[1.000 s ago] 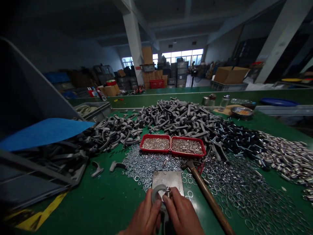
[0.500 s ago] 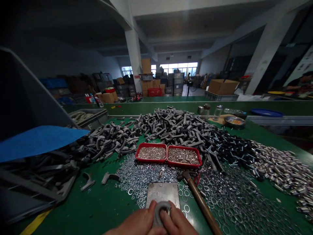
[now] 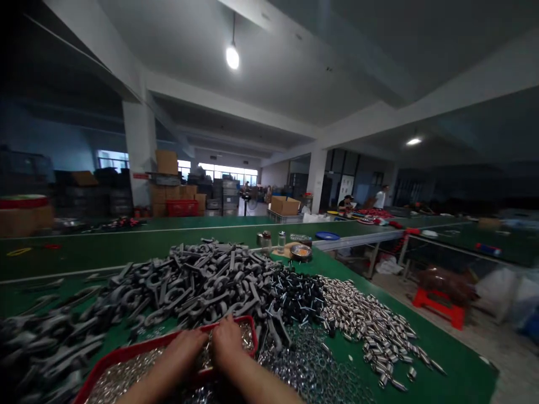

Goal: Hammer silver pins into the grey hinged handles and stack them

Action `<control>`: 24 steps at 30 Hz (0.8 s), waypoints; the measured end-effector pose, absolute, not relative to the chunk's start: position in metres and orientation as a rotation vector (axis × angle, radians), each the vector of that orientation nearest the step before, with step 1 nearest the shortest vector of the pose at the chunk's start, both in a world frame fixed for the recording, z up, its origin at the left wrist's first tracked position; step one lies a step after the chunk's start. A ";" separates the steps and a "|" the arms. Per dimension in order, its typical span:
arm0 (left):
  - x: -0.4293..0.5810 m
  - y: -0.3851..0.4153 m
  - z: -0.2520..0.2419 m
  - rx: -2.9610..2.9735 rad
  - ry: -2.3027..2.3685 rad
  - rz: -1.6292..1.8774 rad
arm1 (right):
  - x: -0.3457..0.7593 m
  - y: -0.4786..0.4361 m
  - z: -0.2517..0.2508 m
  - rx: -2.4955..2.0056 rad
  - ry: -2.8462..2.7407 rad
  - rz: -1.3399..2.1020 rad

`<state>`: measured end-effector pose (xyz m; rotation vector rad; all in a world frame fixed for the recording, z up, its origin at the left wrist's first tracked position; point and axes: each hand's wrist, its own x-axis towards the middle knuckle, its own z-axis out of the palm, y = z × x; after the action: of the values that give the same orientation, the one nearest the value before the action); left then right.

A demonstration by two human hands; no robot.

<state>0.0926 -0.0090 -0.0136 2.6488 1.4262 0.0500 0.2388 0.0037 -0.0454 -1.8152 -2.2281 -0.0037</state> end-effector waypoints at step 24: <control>0.101 -0.021 -0.047 2.391 1.687 0.448 | 0.272 -0.003 -0.037 -1.543 -1.935 0.546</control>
<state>0.1006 -0.0212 -0.0465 2.3915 1.6869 0.4480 0.2716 -0.0033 -0.0371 -1.5434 -1.9346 0.5462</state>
